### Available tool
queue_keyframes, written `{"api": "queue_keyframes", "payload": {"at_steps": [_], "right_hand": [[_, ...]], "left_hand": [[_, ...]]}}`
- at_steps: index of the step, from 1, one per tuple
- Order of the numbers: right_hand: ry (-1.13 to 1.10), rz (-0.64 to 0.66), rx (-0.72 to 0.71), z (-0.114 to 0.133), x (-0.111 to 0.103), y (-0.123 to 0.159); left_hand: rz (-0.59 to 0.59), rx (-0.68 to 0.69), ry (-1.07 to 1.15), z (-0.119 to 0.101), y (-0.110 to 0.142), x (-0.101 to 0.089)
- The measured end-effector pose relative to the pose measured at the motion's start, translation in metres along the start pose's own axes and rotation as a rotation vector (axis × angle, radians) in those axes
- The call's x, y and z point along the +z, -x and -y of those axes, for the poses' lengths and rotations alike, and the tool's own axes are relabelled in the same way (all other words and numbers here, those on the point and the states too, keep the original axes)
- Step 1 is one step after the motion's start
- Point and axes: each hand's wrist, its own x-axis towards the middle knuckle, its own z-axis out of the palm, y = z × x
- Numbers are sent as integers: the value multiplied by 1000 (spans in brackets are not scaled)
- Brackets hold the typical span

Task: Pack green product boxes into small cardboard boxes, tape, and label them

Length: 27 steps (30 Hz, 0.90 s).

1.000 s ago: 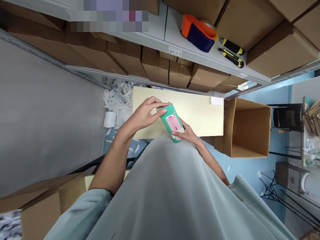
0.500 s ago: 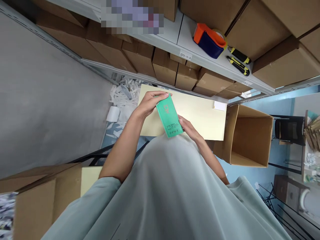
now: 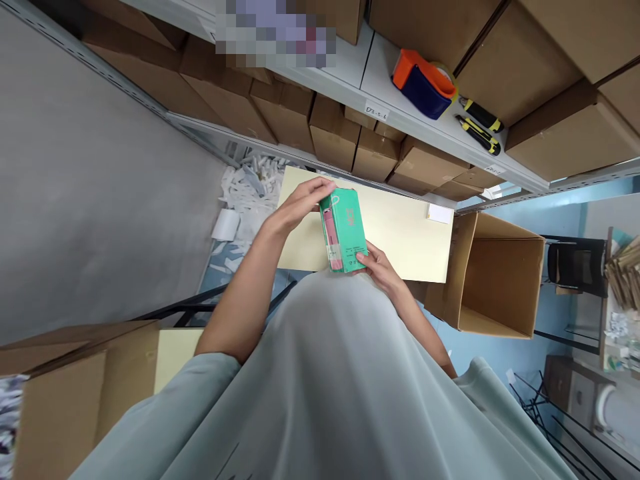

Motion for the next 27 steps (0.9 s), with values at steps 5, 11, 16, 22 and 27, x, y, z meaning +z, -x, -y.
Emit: {"api": "queue_keyframes", "payload": {"at_steps": [5, 11, 16, 22, 27], "right_hand": [[-155, 52, -6, -8, -6, 2], [-29, 56, -9, 7, -4, 2], [199, -121, -49, 19, -4, -1], [281, -103, -75, 7, 2, -10], [617, -283, -141, 7, 8, -9]], "left_hand": [[-2, 55, 314, 14, 9, 4], [-134, 48, 349, 21, 6, 14], [-256, 43, 211, 17, 4, 11], [-319, 86, 84, 17, 5, 14], [-383, 106, -5, 17, 4, 17]]}}
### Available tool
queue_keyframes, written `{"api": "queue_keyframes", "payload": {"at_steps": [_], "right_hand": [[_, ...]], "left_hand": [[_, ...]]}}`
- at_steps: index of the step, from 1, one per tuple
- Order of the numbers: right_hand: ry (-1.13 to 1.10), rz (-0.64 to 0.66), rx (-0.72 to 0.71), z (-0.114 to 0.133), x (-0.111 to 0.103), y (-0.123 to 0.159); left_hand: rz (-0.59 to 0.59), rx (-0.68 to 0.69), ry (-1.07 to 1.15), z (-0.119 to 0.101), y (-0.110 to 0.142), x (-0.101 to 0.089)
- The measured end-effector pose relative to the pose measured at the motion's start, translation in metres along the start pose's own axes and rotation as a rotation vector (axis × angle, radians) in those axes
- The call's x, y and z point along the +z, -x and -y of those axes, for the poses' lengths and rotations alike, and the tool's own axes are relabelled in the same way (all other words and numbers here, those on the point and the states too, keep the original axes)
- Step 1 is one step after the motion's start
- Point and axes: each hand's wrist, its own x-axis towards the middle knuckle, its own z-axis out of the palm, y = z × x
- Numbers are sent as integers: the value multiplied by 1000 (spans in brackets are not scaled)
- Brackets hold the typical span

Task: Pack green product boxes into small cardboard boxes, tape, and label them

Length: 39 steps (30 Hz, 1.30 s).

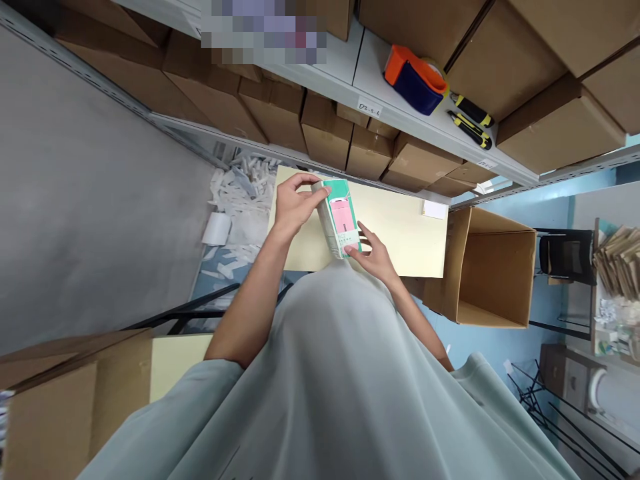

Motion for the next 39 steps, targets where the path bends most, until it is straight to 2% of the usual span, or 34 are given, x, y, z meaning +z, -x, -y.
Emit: {"api": "queue_keyframes", "payload": {"at_steps": [4, 7, 9, 12, 15, 18, 25, 30, 34, 36, 39], "right_hand": [[274, -131, -38, 12, 6, 3], [254, -189, -17, 17, 10, 1], [144, -197, 0, 16, 10, -1], [-164, -90, 27, 9, 6, -2], [-442, 52, 61, 5, 4, 0], [-513, 114, 79, 4, 5, 3], [-444, 100, 80, 6, 6, -1], [-127, -39, 3, 20, 7, -3], [1, -51, 50, 30, 12, -6], [-31, -40, 66, 30, 14, -9], [-162, -44, 40, 22, 12, -11]], "left_hand": [[-59, 56, -115, -11, 9, 7], [-59, 99, -141, -25, 18, 10], [-14, 122, -114, -35, 20, 8], [107, 77, -11, -41, 15, -4], [240, -35, 73, -37, 7, -16], [298, -125, 118, -27, 6, -18], [111, -148, 97, -11, 6, -6], [26, -37, -53, -9, 3, -2], [-79, 63, -173, -14, 10, 6], [-76, 83, -189, -18, 14, 8], [-3, 77, -112, -26, 17, 3]]}}
